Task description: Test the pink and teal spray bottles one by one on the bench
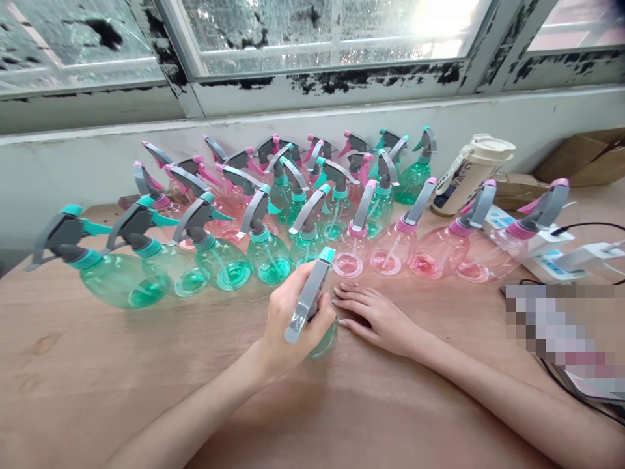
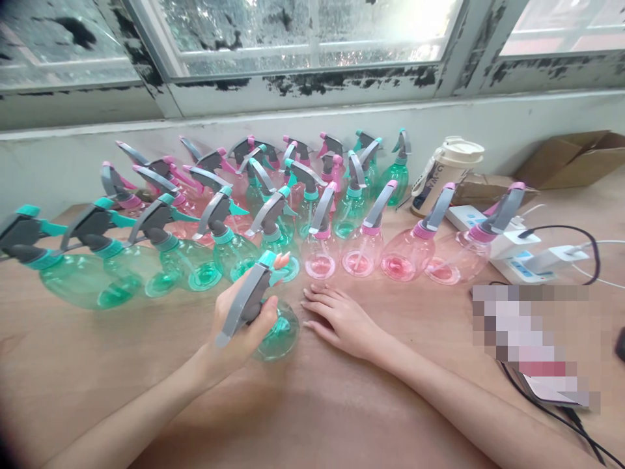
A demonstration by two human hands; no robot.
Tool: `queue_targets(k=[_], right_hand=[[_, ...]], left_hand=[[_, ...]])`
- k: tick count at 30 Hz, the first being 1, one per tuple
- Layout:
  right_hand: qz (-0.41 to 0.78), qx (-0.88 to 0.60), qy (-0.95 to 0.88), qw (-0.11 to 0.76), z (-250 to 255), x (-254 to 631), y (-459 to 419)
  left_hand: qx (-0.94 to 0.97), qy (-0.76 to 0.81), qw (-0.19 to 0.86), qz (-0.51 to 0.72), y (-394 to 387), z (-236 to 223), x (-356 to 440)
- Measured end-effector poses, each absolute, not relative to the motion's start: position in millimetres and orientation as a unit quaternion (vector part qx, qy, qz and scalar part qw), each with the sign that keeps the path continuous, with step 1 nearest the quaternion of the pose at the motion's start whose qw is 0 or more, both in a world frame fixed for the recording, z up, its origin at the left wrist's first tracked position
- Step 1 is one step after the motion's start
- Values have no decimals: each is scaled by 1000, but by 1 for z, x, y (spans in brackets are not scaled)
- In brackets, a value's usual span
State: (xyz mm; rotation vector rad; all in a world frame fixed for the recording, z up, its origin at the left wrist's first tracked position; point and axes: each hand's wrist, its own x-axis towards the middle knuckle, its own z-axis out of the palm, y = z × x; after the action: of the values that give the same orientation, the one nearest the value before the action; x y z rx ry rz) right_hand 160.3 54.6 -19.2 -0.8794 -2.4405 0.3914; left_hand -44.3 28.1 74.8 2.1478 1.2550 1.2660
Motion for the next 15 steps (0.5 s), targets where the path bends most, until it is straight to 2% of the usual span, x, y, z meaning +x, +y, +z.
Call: queue_targets(k=[15], right_hand=[[148, -325, -899, 254, -20, 160, 54]], left_hand=[[753, 428, 201, 458, 31, 71, -46]])
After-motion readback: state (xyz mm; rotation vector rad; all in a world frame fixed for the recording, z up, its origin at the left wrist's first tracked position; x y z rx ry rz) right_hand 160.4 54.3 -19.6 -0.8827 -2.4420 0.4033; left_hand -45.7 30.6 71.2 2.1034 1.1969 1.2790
